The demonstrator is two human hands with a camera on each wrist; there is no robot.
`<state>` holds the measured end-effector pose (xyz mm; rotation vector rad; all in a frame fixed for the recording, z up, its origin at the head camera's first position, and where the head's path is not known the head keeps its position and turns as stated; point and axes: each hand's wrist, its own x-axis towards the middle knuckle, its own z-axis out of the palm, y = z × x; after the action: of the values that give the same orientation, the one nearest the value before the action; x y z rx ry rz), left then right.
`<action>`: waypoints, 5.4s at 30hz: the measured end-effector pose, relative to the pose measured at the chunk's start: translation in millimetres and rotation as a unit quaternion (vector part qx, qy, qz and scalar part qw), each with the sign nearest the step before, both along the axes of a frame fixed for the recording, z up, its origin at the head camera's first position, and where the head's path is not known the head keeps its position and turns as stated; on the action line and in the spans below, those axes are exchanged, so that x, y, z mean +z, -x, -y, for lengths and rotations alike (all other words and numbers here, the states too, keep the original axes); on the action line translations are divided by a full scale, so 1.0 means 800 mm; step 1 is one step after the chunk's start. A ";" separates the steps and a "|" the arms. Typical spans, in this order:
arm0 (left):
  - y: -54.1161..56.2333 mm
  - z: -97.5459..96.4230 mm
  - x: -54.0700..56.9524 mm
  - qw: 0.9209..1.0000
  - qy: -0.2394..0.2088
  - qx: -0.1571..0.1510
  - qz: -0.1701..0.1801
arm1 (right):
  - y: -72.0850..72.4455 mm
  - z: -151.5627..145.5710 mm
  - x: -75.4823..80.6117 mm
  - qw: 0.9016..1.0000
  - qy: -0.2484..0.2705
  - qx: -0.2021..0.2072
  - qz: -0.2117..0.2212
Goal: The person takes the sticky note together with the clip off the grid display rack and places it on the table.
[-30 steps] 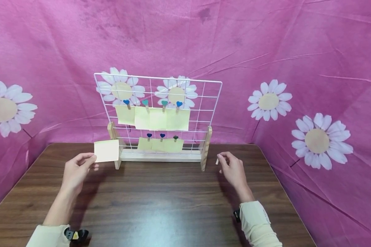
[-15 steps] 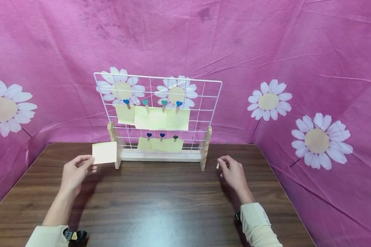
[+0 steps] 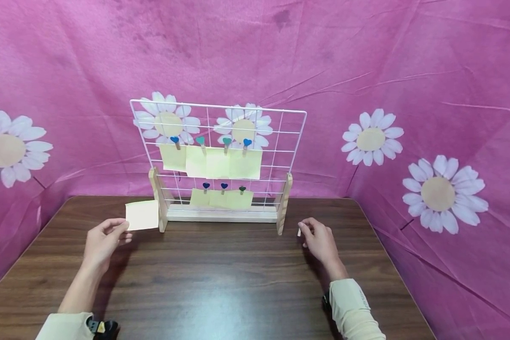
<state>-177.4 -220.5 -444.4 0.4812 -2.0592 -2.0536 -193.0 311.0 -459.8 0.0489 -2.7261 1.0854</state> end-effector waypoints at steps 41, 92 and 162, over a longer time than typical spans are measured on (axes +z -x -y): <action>0.002 0.033 -0.032 0.987 0.128 -0.058 0.077 | 0.020 -0.007 -0.012 0.991 -0.042 0.060 0.114; 0.005 0.041 -0.040 0.988 0.082 -0.064 0.111 | 0.026 -0.017 -0.004 0.986 0.028 0.064 0.152; 0.031 -0.086 0.076 0.963 0.083 -0.250 -0.062 | 0.038 0.089 0.165 0.986 0.035 0.148 -0.069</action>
<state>-202.1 -151.6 -383.5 -0.2185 -2.4287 -2.0552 -223.3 239.4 -327.8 0.5135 -2.6095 1.2021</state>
